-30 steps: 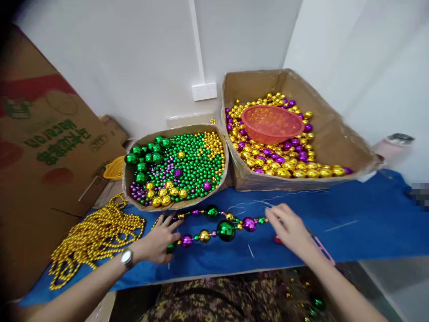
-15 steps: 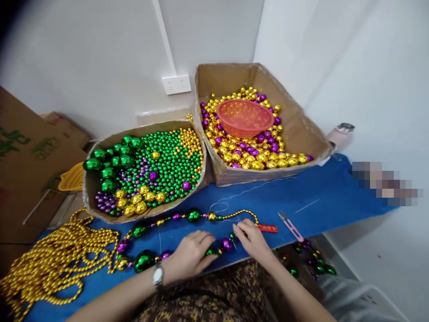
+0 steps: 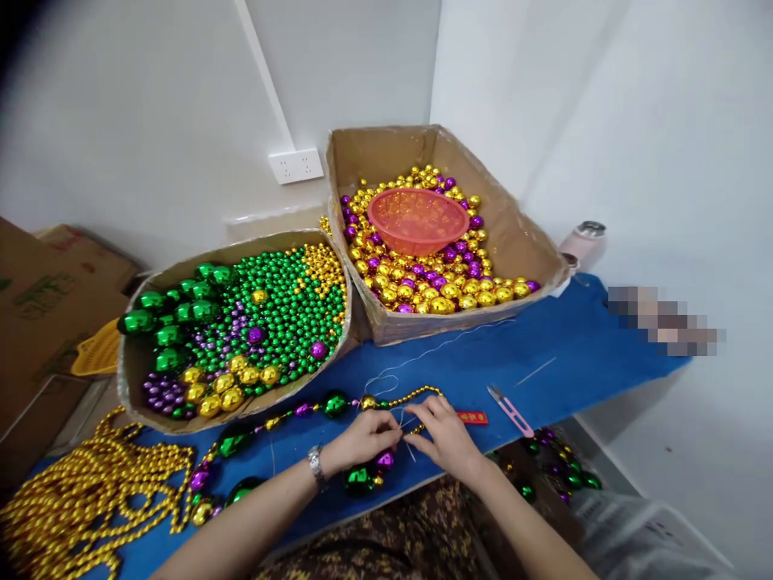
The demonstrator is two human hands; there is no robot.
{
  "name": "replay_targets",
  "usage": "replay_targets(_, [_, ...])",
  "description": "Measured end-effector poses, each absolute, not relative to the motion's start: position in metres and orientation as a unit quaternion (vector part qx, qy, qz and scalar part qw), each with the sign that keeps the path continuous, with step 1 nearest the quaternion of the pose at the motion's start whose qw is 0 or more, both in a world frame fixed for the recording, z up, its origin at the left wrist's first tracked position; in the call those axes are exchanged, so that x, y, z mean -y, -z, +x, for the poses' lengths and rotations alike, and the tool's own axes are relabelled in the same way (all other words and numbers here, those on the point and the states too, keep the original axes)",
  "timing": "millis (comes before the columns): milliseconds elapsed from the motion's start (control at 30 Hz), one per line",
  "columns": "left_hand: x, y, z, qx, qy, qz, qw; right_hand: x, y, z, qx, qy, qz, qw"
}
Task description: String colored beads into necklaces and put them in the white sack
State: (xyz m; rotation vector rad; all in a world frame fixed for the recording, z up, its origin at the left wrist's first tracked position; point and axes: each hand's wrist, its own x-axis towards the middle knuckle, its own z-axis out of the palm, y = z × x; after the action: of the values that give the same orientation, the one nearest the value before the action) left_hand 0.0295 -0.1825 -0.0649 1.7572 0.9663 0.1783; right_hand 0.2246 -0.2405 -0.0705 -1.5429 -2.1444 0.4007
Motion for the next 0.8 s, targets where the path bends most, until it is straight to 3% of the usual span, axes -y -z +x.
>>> replay_targets(400, [0.180, 0.081, 0.024, -0.391, -0.123, 0.624, 0.666, 0.228, 0.088, 0.215, 0.787, -0.021, -0.587, 0.191])
replay_targets(800, [0.174, 0.052, -0.007, -0.271, -0.130, 0.603, 0.739, 0.192, 0.078, 0.261, 0.705, 0.063, -0.702, 0.084])
